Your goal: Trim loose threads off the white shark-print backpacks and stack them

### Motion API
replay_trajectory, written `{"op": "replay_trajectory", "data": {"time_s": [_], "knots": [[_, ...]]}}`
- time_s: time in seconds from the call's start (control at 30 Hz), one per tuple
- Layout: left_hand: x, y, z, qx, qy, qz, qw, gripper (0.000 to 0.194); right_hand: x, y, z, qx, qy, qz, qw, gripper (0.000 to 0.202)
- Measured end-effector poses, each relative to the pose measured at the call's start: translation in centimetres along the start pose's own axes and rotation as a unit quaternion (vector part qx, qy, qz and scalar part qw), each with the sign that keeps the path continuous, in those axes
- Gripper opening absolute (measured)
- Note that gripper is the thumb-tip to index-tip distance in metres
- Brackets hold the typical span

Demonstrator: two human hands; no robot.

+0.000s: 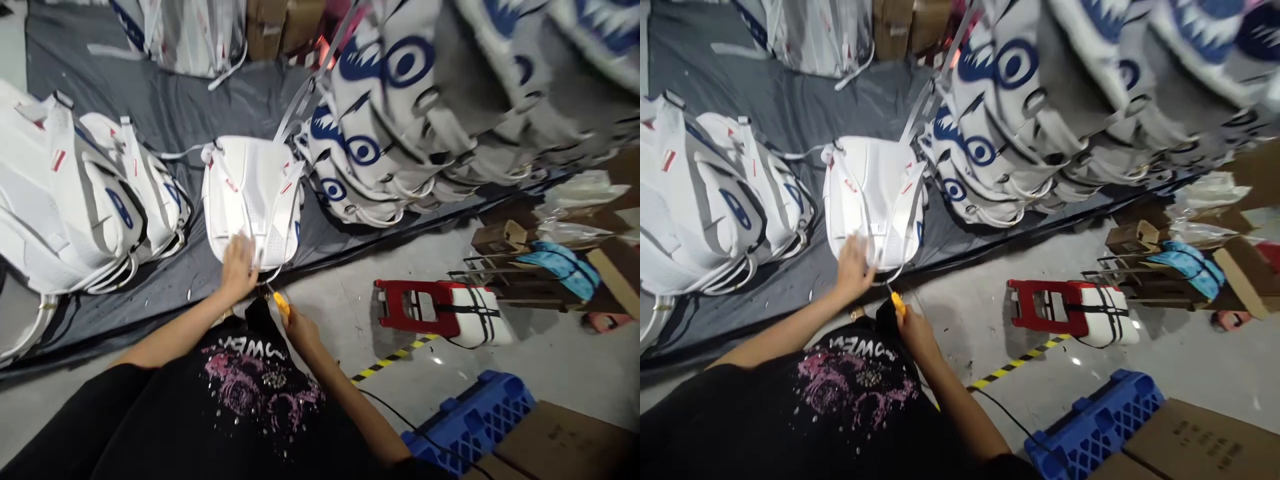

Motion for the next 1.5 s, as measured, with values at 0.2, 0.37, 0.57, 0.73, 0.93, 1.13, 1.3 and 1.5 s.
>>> {"op": "replay_trajectory", "data": {"time_s": [0.2,0.37,0.57,0.73,0.93,1.13,1.3,1.5], "knots": [[0.9,-3.2,6.5,-0.138,-0.180,0.113,0.967,0.081,2.0,0.6,-0.6,0.027,-0.079,-0.036,0.996,0.044],[1.4,-9.9,-0.3,0.024,0.005,-0.049,0.999,0.059,5.7,2.1,-3.1,0.131,-0.241,-0.129,0.953,0.055],[1.7,-9.2,-2.5,0.238,0.440,-0.171,0.849,0.044,4.4,0.6,-9.3,0.202,-0.267,-0.179,0.925,0.058],[2.2,2.2,3.7,0.027,0.366,-0.252,0.895,0.033,2.4,-3.1,-12.2,0.197,-0.185,-0.206,0.941,0.053],[6.0,5.3,-2.4,-0.031,-0.049,-0.065,0.996,0.040,0.1,-6.5,-8.1,0.111,-0.086,-0.236,0.962,0.048],[2.9,-5.4,-6.6,0.024,-0.185,-0.078,0.979,0.029,1.7,-7.3,-8.8,0.116,-0.089,-0.236,0.961,0.051],[8.4,-11.3,-11.3,0.164,-0.129,0.049,0.977,0.022,3.8,-6.7,-13.5,0.151,-0.053,-0.196,0.967,0.047],[16.8,-13.4,-4.5,0.011,-0.153,0.299,0.942,0.023,-5.5,-9.9,-19.9,0.106,0.096,-0.164,0.976,0.037]]}}
Point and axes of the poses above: each hand's wrist, its own y-axis away from the middle knuckle, its own z-axis out of the palm, x = y × z, the point moved 10 cm from there along -y, towards the middle knuckle, and after that the axes turned 8 degrees about z, right-handed, at the moved point
